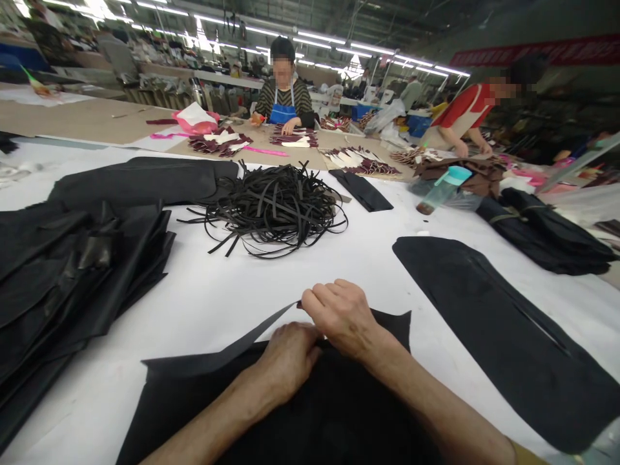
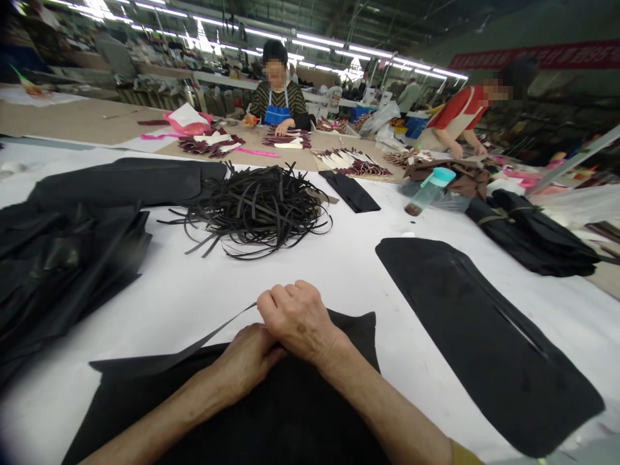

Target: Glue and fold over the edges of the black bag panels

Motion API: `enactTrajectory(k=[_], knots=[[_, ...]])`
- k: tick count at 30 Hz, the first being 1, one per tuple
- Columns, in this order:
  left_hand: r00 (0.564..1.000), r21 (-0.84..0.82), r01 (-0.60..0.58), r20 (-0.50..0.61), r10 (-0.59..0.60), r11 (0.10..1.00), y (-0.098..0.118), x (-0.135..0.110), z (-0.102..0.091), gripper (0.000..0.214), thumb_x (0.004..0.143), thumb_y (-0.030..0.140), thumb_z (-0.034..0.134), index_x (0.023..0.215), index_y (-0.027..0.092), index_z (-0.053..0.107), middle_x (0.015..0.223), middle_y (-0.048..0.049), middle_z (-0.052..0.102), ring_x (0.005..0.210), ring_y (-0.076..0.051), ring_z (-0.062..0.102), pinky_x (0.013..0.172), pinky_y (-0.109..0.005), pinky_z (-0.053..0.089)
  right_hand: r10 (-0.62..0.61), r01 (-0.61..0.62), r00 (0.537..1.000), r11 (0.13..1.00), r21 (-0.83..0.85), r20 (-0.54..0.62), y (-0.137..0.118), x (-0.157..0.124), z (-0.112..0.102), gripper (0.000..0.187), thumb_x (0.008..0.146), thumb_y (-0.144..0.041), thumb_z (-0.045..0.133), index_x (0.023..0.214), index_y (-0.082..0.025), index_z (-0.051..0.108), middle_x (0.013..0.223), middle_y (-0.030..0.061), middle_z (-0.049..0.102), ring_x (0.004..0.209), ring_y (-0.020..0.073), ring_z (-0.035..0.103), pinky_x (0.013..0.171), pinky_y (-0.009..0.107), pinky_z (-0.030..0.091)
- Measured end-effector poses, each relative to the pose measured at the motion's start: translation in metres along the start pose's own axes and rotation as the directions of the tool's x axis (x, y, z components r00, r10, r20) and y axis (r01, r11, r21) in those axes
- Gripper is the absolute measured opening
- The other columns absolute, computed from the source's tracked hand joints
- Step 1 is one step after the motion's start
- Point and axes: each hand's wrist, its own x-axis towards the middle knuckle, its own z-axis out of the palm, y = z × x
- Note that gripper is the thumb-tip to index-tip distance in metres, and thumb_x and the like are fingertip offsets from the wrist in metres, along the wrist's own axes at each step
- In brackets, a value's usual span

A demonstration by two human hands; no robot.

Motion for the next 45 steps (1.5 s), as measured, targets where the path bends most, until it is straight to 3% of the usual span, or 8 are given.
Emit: enactTrajectory(k=[5, 9, 13, 16, 20, 29, 35, 45], knots=[[0.999, 0.053, 0.025, 0.036, -0.027, 0.998, -0.004, 0.005, 0.005, 0.018, 0.079, 0.016, 0.049, 0.088, 0.022, 0.064, 0.089, -0.004, 0.07, 0.087, -0.023, 0.064, 0.076, -0.032, 0.048, 0.179, -0.185, 0.975, 0.982, 0.037, 0.131, 0.01, -0.005, 0.032, 0.014, 0.081, -0.008, 0.057, 0.09, -0.018, 0.059, 0.083, 0.004, 0.062, 0.077, 0.02, 0.053, 0.067, 0.032, 0.034], [0.999, 0.085, 0.015, 0.047, -0.019, 0.996, -0.003, 0.007, 0.006, 0.017, 0.079, 0.014, 0.05, 0.088, 0.02, 0.063, 0.09, -0.0054, 0.069, 0.087, -0.024, 0.064, 0.075, -0.034, 0.048, 0.351, -0.368, 0.922, 0.925, 0.089, 0.165, 0.021, -0.032, 0.02, 0.022, 0.085, -0.009, 0.053, 0.104, -0.018, 0.057, 0.097, 0.0059, 0.063, 0.09, 0.0202, 0.056, 0.075, 0.031, 0.04], [0.999, 0.116, -0.018, 0.052, 0.012, 0.993, -0.004, 0.007, 0.008, 0.017, 0.08, 0.012, 0.048, 0.088, 0.02, 0.062, 0.09, -0.005, 0.068, 0.085, -0.023, 0.064, 0.073, -0.033, 0.048, 0.457, -0.542, 0.839, 0.751, 0.377, 0.296, 0.021, -0.068, 0.012, 0.021, 0.089, -0.013, 0.047, 0.104, -0.021, 0.058, 0.098, 0.0017, 0.065, 0.088, 0.0158, 0.059, 0.078, 0.027, 0.044], [0.998, 0.147, -0.042, 0.05, 0.035, 0.988, -0.004, 0.007, 0.011, 0.017, 0.081, 0.011, 0.048, 0.087, 0.019, 0.061, 0.089, -0.0042, 0.067, 0.083, -0.022, 0.064, 0.072, -0.031, 0.048, 0.362, -0.5, 0.862, 0.724, 0.475, 0.356, 0.011, -0.085, 0.018, 0.027, 0.085, -0.01, 0.05, 0.106, -0.023, 0.059, 0.104, 0.0004, 0.065, 0.095, 0.0158, 0.057, 0.084, 0.028, 0.042], [0.998, 0.206, -0.052, 0.029, 0.047, 0.977, -0.005, 0.005, 0.014, 0.017, 0.082, 0.01, 0.045, 0.085, 0.019, 0.059, 0.086, -0.0042, 0.065, 0.081, -0.022, 0.061, 0.07, -0.033, 0.047, 0.238, -0.385, 0.888, 0.853, 0.353, 0.393, -0.002, -0.089, 0.029, 0.026, 0.083, -0.005, 0.048, 0.097, -0.023, 0.061, 0.089, 0.0007, 0.063, 0.083, 0.0183, 0.054, 0.074, 0.032, 0.039], [0.998, 0.321, 0.03, -0.062, -0.011, 0.947, -0.041, -0.038, -0.006, 0.019, 0.085, 0.008, 0.04, 0.083, 0.019, 0.055, 0.086, -0.0046, 0.059, 0.082, -0.022, 0.051, 0.077, -0.038, 0.041, 0.23, -0.297, 0.91, 0.942, 0.155, 0.347, -0.001, -0.09, 0.042, 0.018, 0.084, -0.006, 0.05, 0.075, -0.021, 0.056, 0.078, 0.0025, 0.054, 0.073, 0.0207, 0.046, 0.066, 0.035, 0.029], [0.98, 0.244, 0.165, -0.145, -0.133, 0.955, -0.069, -0.071, -0.022, 0.022, 0.085, 0.008, 0.041, 0.086, 0.021, 0.059, 0.086, -0.0021, 0.059, 0.084, -0.02, 0.048, 0.075, -0.035, 0.037, 0.241, -0.311, 0.917, 0.931, 0.19, 0.319, -0.01, -0.09, 0.041, 0.023, 0.08, 0.0, 0.048, 0.078, -0.02, 0.058, 0.087, 0.005, 0.055, 0.077, 0.0216, 0.044, 0.068, 0.035, 0.031], [0.948, 0.145, 0.236, -0.252, -0.195, 0.961, -0.072, -0.071, -0.013, 0.031, 0.085, 0.006, 0.036, 0.096, 0.023, 0.06, 0.088, -0.0018, 0.06, 0.085, -0.019, 0.048, 0.075, -0.034, 0.036, 0.232, -0.356, 0.922, 0.825, 0.44, 0.31, -0.062, -0.04, 0.055, 0.019, 0.086, -0.008, 0.05, 0.095, -0.021, 0.06, 0.085, 0.0023, 0.058, 0.079, 0.02, 0.048, 0.071, 0.034, 0.035]])
